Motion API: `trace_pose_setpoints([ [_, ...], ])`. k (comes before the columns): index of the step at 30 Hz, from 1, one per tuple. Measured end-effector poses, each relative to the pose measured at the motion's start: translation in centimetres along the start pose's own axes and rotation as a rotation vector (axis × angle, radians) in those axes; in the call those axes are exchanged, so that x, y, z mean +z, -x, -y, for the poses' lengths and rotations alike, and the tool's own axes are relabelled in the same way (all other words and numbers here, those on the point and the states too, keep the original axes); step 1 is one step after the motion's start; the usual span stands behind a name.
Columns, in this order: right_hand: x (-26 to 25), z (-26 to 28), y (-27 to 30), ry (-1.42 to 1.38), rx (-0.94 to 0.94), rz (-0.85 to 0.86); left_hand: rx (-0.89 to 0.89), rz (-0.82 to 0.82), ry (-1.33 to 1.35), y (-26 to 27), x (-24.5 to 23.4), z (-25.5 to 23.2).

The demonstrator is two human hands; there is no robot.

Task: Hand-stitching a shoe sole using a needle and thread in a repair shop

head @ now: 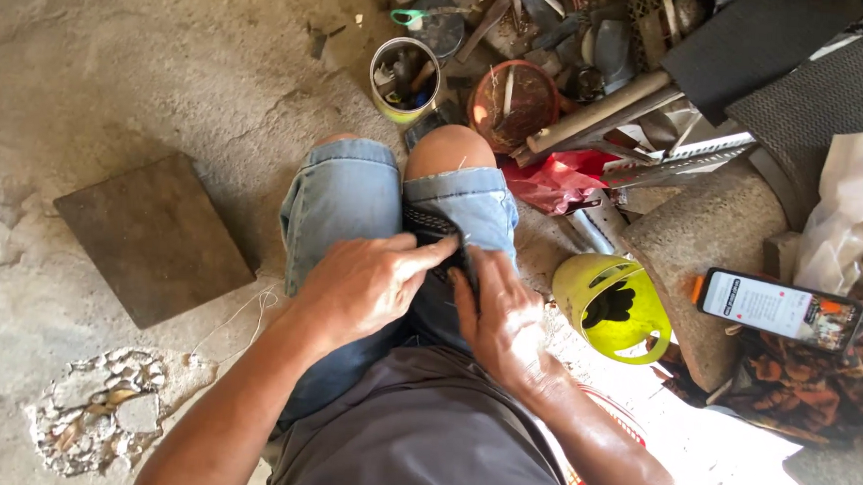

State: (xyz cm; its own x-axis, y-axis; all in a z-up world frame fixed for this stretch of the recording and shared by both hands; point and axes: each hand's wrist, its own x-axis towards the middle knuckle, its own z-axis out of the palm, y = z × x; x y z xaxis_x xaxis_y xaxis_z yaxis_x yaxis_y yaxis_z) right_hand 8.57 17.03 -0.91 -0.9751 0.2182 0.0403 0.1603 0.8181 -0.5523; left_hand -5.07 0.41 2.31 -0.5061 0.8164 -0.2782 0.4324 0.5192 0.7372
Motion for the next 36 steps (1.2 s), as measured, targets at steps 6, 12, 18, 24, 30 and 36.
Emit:
trace_pose_setpoints([
  [6,-3.6,1.1,-1.8,-0.348,0.014,0.162,0.054,-0.067,0.014,1.2,-1.0,0.5],
  [12,-6.2,-7.4,-2.2,0.102,0.059,-0.138,-0.006,-0.097,-0.126,4.2,-1.2,2.2],
  [18,-4.6,-0.3,-3.7,-0.052,-0.175,-0.042,0.035,-0.160,-0.156,3.1,0.4,1.1],
  [24,-4.0,1.7,-3.7,-0.292,-0.207,0.110,0.059,-0.336,-0.187,3.1,1.4,1.7],
  [30,-6.5,2.4,-3.7,-0.968,0.133,0.239,0.041,-0.385,-0.186,2.5,2.0,1.2],
  [36,-2.2,1.3,-4.0,-0.434,0.085,0.175,0.054,-0.393,-0.173,2.6,1.8,1.4],
])
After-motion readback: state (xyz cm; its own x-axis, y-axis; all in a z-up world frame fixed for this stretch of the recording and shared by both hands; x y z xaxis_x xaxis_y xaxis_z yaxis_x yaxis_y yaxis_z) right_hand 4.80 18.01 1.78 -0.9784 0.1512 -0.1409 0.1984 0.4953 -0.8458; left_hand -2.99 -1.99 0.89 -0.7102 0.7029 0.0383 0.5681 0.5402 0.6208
